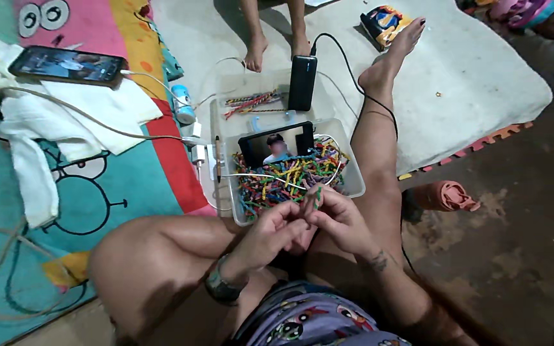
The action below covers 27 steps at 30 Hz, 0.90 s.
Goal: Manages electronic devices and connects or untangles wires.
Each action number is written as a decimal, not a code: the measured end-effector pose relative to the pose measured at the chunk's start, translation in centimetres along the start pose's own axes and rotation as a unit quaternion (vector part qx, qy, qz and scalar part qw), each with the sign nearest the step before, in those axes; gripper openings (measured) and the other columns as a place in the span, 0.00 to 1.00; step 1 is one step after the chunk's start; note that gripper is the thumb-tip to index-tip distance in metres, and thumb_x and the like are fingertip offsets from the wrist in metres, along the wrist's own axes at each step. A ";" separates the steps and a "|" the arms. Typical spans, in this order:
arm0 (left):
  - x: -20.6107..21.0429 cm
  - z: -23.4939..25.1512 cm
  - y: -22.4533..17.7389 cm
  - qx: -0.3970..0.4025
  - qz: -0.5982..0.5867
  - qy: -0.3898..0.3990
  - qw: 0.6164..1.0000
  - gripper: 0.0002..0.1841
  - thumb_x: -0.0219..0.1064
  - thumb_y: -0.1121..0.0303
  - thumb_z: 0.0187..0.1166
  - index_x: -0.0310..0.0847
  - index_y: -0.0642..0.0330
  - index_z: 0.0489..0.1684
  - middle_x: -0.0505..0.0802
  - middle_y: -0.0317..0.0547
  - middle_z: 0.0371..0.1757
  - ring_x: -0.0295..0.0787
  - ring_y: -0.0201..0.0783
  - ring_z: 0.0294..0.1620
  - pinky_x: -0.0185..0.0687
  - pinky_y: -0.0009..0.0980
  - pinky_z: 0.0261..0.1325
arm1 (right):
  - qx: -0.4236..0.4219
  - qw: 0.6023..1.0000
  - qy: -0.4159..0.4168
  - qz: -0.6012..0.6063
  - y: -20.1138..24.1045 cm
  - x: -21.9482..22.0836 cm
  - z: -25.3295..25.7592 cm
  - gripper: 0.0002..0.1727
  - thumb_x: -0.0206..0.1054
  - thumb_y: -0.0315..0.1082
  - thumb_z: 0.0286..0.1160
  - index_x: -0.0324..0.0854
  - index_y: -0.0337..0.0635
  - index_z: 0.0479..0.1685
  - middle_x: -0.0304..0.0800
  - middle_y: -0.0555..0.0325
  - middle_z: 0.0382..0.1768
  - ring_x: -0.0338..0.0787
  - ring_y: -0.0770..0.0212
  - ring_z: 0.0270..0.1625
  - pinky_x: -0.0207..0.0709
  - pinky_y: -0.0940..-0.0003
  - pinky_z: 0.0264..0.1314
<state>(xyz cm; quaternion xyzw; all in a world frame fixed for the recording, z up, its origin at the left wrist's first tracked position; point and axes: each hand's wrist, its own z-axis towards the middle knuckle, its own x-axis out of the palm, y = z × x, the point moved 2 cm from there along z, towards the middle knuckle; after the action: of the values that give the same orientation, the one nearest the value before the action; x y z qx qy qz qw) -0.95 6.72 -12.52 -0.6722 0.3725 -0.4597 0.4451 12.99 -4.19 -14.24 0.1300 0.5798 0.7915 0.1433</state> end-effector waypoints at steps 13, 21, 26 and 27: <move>-0.2 -0.1 1.0 -0.158 -0.260 0.127 0.944 0.03 0.69 0.68 0.78 0.88 0.48 0.43 0.91 0.31 0.35 0.84 0.21 0.30 0.80 0.16 0.34 | 0.003 0.993 0.060 0.099 0.0 -0.2 0.0 0.12 0.70 0.47 0.80 0.88 0.49 0.38 0.87 0.73 0.47 0.82 0.80 0.57 0.77 0.81 0.61; 0.1 0.6 -0.6 0.176 0.389 -0.150 0.892 0.05 0.67 0.74 0.70 0.88 0.66 0.31 0.89 0.45 0.37 0.81 0.21 0.33 0.76 0.11 0.36 | 0.104 0.983 -0.138 -0.061 -0.2 1.2 -0.6 0.10 0.72 0.37 0.75 0.83 0.42 0.30 0.82 0.67 0.38 0.81 0.81 0.41 0.78 0.85 0.45; -2.7 2.0 -6.6 0.220 0.609 -0.190 0.738 0.08 0.67 0.71 0.79 0.92 0.64 0.41 0.93 0.54 0.44 0.92 0.43 0.38 0.89 0.36 0.42 | 0.105 0.983 -0.144 0.046 0.6 -0.5 -0.1 0.10 0.64 0.34 0.82 0.80 0.40 0.55 0.89 0.67 0.48 0.88 0.76 0.49 0.84 0.76 0.56; -3.6 2.9 -8.3 0.205 0.633 -0.190 0.722 0.09 0.66 0.72 0.81 0.91 0.66 0.44 0.92 0.57 0.46 0.92 0.50 0.40 0.89 0.44 0.43 | 0.101 0.983 -0.145 0.046 0.7 -1.0 0.1 0.10 0.64 0.34 0.83 0.80 0.41 0.56 0.90 0.67 0.48 0.89 0.75 0.49 0.84 0.74 0.57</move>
<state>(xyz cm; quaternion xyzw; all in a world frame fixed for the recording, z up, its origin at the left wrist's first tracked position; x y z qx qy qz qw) 1.44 13.45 -6.30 -0.2457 0.5152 0.0008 0.8211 13.92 -4.72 -13.59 0.2834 0.6235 0.7074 0.1750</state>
